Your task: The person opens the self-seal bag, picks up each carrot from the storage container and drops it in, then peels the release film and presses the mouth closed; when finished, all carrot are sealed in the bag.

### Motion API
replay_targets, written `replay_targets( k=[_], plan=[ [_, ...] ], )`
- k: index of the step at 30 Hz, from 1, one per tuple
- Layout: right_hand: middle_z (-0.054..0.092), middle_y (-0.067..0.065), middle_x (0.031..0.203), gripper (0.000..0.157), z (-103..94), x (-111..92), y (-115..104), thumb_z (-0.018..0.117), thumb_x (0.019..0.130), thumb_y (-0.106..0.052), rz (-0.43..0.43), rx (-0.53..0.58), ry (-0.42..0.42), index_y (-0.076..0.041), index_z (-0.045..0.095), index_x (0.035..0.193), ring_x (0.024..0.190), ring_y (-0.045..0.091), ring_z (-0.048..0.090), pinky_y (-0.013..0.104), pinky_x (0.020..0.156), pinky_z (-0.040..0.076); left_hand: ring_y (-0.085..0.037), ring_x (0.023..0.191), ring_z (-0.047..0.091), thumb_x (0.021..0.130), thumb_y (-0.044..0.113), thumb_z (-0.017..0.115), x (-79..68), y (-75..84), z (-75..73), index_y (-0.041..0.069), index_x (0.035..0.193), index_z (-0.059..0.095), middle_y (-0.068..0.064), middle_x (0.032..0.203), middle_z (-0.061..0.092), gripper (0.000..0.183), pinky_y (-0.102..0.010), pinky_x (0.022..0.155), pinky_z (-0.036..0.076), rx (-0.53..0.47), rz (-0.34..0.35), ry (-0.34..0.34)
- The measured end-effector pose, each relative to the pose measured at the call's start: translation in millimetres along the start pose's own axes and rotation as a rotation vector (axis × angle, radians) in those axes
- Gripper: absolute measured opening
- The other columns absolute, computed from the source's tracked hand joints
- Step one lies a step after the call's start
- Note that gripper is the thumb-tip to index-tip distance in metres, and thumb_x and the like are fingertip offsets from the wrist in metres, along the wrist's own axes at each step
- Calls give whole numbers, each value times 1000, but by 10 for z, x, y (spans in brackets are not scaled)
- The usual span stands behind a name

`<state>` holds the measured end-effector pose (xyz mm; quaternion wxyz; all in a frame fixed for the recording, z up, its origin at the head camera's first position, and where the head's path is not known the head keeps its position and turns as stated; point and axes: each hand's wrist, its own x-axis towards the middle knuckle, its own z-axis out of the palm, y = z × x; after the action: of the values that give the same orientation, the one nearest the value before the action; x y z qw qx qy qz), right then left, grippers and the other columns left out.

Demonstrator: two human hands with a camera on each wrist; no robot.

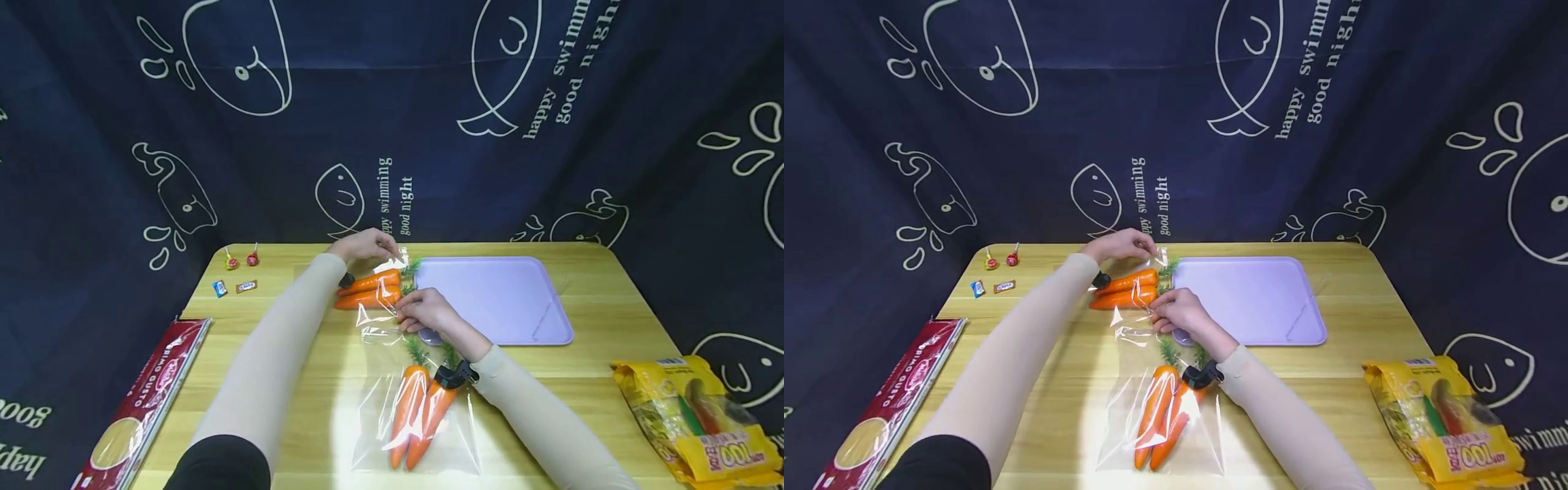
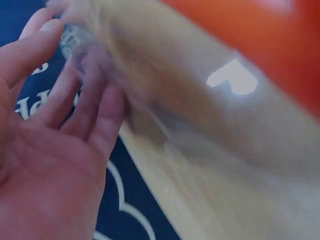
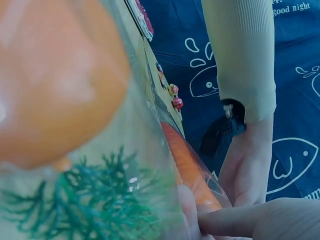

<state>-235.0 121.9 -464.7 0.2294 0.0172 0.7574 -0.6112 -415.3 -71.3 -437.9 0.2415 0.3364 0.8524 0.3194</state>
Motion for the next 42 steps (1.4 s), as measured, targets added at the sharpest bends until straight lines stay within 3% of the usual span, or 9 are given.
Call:
replay_targets(
  k=[5,10,15,22,27,30,34,38,42],
  plan=[
    [73,20,92,19,33,3,-14,58,97,-6,-8,2,3,4,66,112,62,16,71,30,60,61,-28,89,62,97,9,61,11,28,34,5,112,71,-11,105,71,19,-36,78,54,-53,-93,34],
    [73,23,95,18,35,0,-135,58,98,-7,-52,-40,33,2,68,111,64,19,71,35,64,63,-26,94,64,96,10,60,-185,193,-160,8,109,73,-7,104,72,18,-35,85,53,-26,-92,113],
    [72,25,101,17,-80,-136,-394,58,98,-7,-209,-212,112,0,70,108,73,33,73,45,70,63,-33,106,62,99,15,61,-499,456,-399,11,109,72,-13,115,70,16,-44,95,53,-99,-39,249],
    [76,3,88,14,-614,-398,-838,61,96,-8,-777,-733,421,-11,74,99,65,16,70,27,52,52,-29,101,64,97,20,66,-873,852,-411,11,113,70,-11,112,69,18,-44,88,55,-431,192,717],
    [71,0,86,14,-919,-503,-1076,59,95,-7,-1083,-831,660,-12,72,93,67,12,60,27,62,50,-22,93,66,92,10,71,-966,1030,-101,14,125,63,-6,101,70,34,-32,74,58,-733,433,1045],
    [70,0,88,15,-966,-492,-1102,57,96,-7,-1135,-780,692,-10,71,93,73,12,62,27,68,53,-20,93,68,91,6,71,-968,1078,127,17,134,56,-4,99,70,47,-31,74,59,-905,512,1141],
    [71,1,90,17,-935,-371,-999,57,97,-6,-1102,-570,688,-10,74,94,75,11,64,20,68,53,-17,86,69,92,9,71,-955,1124,344,9,128,61,-3,93,72,38,-28,72,58,-1048,501,1217],
    [70,7,88,18,-901,-262,-838,55,100,-7,-992,-305,648,-10,73,100,68,17,63,15,59,49,-16,74,69,93,19,70,-954,1177,449,0,108,70,-3,85,73,24,-26,63,58,-1054,471,1278],
    [63,20,86,19,-809,-419,-850,52,101,-6,-926,-106,560,0,68,108,68,30,60,22,62,53,-18,76,71,93,21,70,-999,1278,512,3,103,71,-6,89,74,21,-28,59,59,-1001,494,1316]
  ],
)
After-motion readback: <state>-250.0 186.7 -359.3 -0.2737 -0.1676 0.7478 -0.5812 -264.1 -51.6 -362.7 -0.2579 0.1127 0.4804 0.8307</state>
